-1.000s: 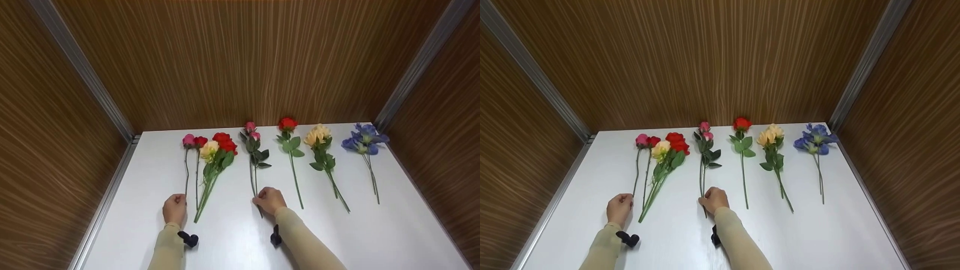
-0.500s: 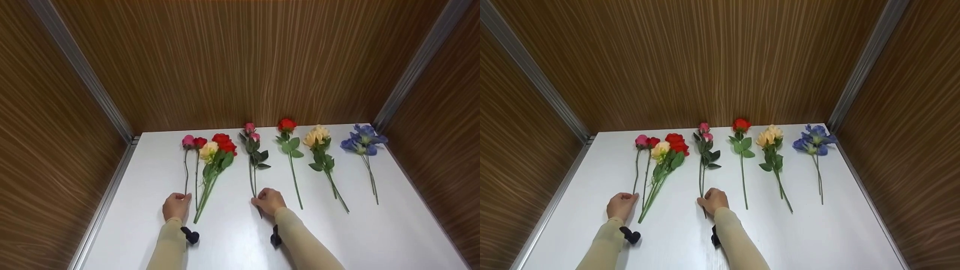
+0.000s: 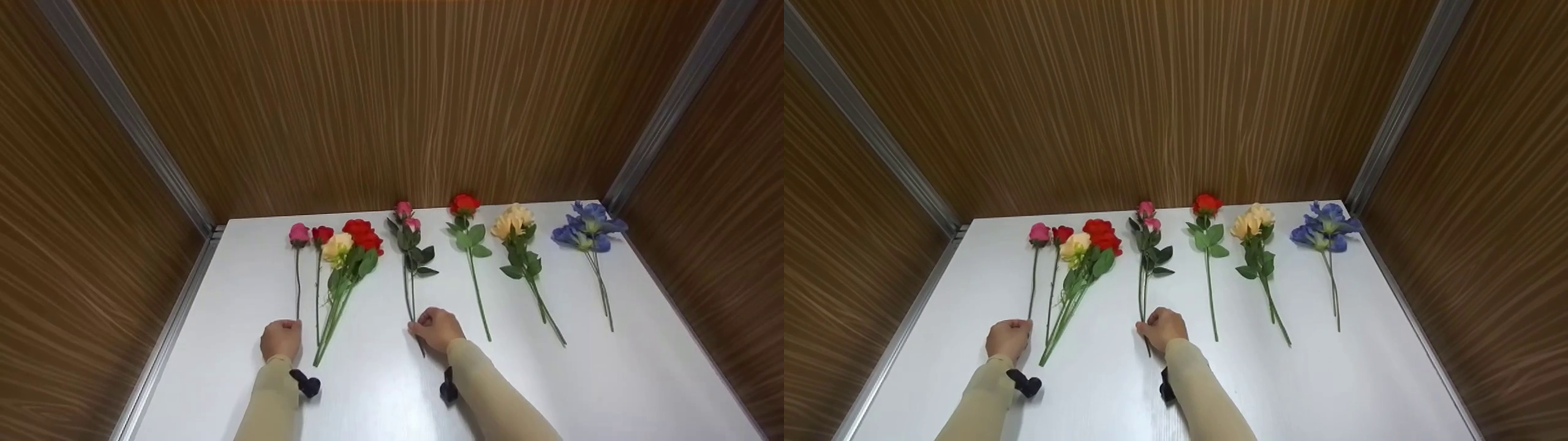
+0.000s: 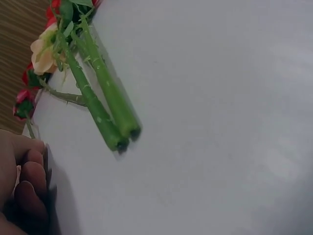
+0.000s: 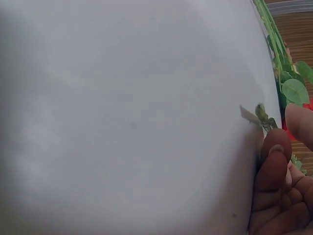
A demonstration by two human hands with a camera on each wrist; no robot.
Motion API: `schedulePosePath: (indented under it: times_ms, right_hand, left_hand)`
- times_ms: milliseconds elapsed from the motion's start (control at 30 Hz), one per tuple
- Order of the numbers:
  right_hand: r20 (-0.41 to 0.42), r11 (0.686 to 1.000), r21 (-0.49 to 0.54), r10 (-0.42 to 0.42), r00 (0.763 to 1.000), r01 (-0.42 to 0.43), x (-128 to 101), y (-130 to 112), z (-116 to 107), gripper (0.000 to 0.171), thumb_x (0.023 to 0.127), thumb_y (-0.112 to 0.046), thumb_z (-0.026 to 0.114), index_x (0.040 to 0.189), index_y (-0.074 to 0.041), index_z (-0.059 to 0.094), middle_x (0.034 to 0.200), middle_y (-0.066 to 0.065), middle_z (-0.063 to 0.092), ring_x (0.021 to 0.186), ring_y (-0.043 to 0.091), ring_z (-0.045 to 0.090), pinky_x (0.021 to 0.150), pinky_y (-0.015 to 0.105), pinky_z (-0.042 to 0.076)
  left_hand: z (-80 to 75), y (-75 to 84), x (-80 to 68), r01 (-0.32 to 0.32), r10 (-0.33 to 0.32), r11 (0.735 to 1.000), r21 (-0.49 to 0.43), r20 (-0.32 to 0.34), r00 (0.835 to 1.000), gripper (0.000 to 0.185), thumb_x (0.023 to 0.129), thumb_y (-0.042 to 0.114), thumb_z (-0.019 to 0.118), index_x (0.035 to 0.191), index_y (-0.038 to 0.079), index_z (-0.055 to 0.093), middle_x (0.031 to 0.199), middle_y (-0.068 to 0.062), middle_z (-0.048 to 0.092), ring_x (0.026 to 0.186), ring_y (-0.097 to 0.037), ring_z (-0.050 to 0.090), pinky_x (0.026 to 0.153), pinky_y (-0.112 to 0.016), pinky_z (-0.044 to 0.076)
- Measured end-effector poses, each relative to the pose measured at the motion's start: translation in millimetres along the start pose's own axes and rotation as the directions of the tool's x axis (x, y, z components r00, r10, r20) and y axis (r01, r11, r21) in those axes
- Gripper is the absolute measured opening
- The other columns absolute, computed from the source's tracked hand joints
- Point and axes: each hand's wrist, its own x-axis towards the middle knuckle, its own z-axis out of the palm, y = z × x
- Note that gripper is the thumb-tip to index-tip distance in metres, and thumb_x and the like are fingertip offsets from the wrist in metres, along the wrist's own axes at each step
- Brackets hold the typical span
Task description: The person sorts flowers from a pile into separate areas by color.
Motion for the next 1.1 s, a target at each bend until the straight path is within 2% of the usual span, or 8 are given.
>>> schedulePosePath:
  times_ms: [100,200,333,500,633,800,1000,1100]
  right_hand:
    - [0.002,1.0,0.006,-0.005,1.0,0.004,0.3,-0.1,-0.5,0.026,0.085,-0.037,0.071,0.083,-0.012,0.062,0.074,-0.001,0.057,0.07,0.017,0.051,0.067,0.033,0.042]
    - [0.004,1.0,0.015,-0.004,1.0,0.004,0.5,-0.5,-1.1,0.026,0.086,-0.036,0.071,0.083,-0.012,0.062,0.074,-0.002,0.057,0.07,0.016,0.051,0.066,0.032,0.041]
    - [-0.007,1.0,0.005,-0.016,1.0,0.016,1.0,-0.7,-1.7,0.025,0.086,-0.035,0.071,0.083,-0.012,0.062,0.073,-0.002,0.056,0.069,0.016,0.051,0.066,0.032,0.041]
    - [-0.014,1.0,-0.012,-0.024,1.0,0.023,2.4,-1.2,-1.3,0.024,0.087,-0.035,0.07,0.082,-0.013,0.062,0.073,-0.002,0.056,0.069,0.016,0.051,0.066,0.033,0.041]
    - [-0.006,1.0,-0.012,-0.016,1.0,0.016,1.8,-1.2,-0.5,0.025,0.087,-0.036,0.07,0.083,-0.013,0.062,0.073,-0.002,0.056,0.069,0.016,0.051,0.066,0.032,0.041]
    - [-0.001,1.0,-0.014,-0.013,1.0,0.013,0.4,0.0,0.4,0.026,0.087,-0.037,0.069,0.084,-0.012,0.062,0.073,-0.002,0.057,0.069,0.015,0.051,0.066,0.032,0.042]
    - [-0.013,1.0,-0.004,-0.001,1.0,0.001,1.0,1.4,0.6,0.026,0.087,-0.036,0.07,0.083,-0.012,0.062,0.074,-0.002,0.057,0.07,0.016,0.051,0.065,0.032,0.041]
    - [-0.005,1.0,0.001,-0.005,1.0,0.005,1.4,1.9,2.6,0.026,0.087,-0.038,0.069,0.083,-0.013,0.062,0.075,-0.002,0.057,0.07,0.016,0.051,0.066,0.032,0.041]
  left_hand:
    - [-2.4,0.9,-0.9,0.016,-0.015,1.0,-0.026,0.022,1.0,0.03,0.094,0.023,0.058,0.1,-0.004,0.069,0.092,-0.018,0.069,0.088,-0.034,0.064,0.082,-0.047,0.046]
    - [-5.1,1.5,-1.4,0.074,-0.067,0.99,-0.116,0.064,0.996,0.03,0.096,0.024,0.055,0.1,-0.004,0.068,0.085,-0.013,0.069,0.077,-0.026,0.065,0.076,-0.039,0.049]
    - [-7.2,1.8,-1.5,0.16,-0.131,0.952,-0.26,0.126,0.983,0.027,0.098,0.022,0.053,0.103,-0.002,0.064,0.082,-0.009,0.067,0.067,-0.015,0.063,0.065,-0.028,0.049]
    - [-8.8,-0.2,-1.9,0.207,-0.171,0.899,-0.385,0.126,0.977,0.02,0.096,0.016,0.056,0.105,-0.001,0.061,0.09,-0.012,0.068,0.072,-0.015,0.065,0.063,-0.023,0.051]
    - [-10.4,-3.2,-3.3,0.227,-0.192,0.865,-0.448,0.122,0.974,0.019,0.094,0.013,0.059,0.105,-0.003,0.062,0.09,-0.013,0.068,0.073,-0.017,0.066,0.061,-0.022,0.052]
    - [-9.7,-5.8,-5.4,0.235,-0.192,0.846,-0.479,0.139,0.972,0.024,0.097,0.012,0.055,0.109,-0.007,0.059,0.088,-0.013,0.068,0.071,-0.015,0.066,0.062,-0.021,0.052]
    - [-7.8,-4.8,-4.7,0.199,-0.148,0.828,-0.524,0.138,0.979,0.024,0.101,0.011,0.048,0.113,-0.01,0.05,0.095,-0.019,0.064,0.071,-0.015,0.065,0.066,-0.024,0.054]
    - [-10.1,-5.1,-3.9,0.21,-0.162,0.796,-0.568,0.134,0.978,0.025,0.099,0.005,0.05,0.117,-0.011,0.046,0.098,-0.022,0.062,0.071,-0.016,0.064,0.067,-0.025,0.054]
